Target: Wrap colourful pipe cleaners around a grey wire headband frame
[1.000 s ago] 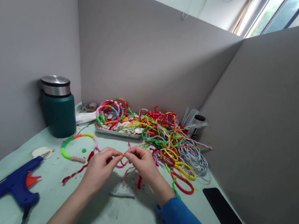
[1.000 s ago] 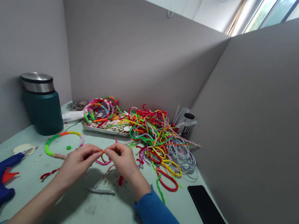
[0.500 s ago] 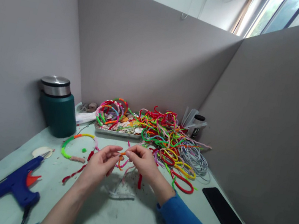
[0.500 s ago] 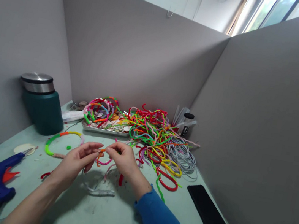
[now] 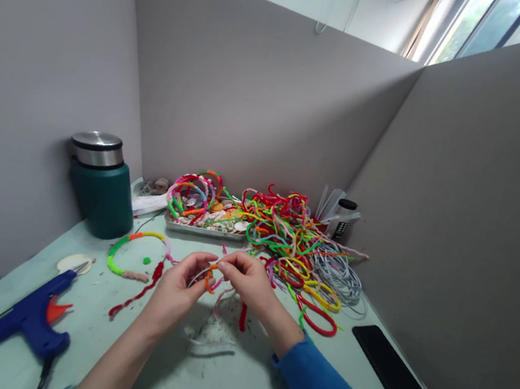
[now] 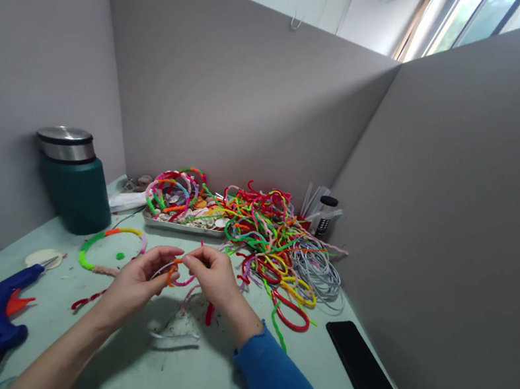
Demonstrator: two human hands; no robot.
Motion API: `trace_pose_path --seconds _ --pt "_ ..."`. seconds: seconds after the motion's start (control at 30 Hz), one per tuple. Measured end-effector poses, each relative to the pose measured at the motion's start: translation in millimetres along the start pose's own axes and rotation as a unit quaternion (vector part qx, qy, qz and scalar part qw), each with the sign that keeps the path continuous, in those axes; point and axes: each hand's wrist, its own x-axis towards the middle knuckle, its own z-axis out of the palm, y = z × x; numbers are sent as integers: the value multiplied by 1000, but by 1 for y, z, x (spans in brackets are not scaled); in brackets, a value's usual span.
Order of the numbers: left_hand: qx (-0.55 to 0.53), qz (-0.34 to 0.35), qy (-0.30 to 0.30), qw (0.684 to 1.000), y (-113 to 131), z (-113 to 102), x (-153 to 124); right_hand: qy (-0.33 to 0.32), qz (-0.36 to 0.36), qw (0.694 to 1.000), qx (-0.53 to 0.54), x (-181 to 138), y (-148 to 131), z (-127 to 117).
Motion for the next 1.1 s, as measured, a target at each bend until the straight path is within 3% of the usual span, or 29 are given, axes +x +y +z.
trace_pose_path --seconds 0.37,0.63,0.9,1.1 --pt "38 -15 37 998 1 -1 0 -10 -20 1000 -21 0 3 -1" --pt "-13 -75 36 996 4 -3 1 -12 -23 998 -58 -2 2 0" --pt "-137 -158 16 978 4 -3 2 -19 -30 997 -67 -3 6 2" --pt "-46 -85 107 990 0 -1 1 7 3 999 -40 1 9 1"
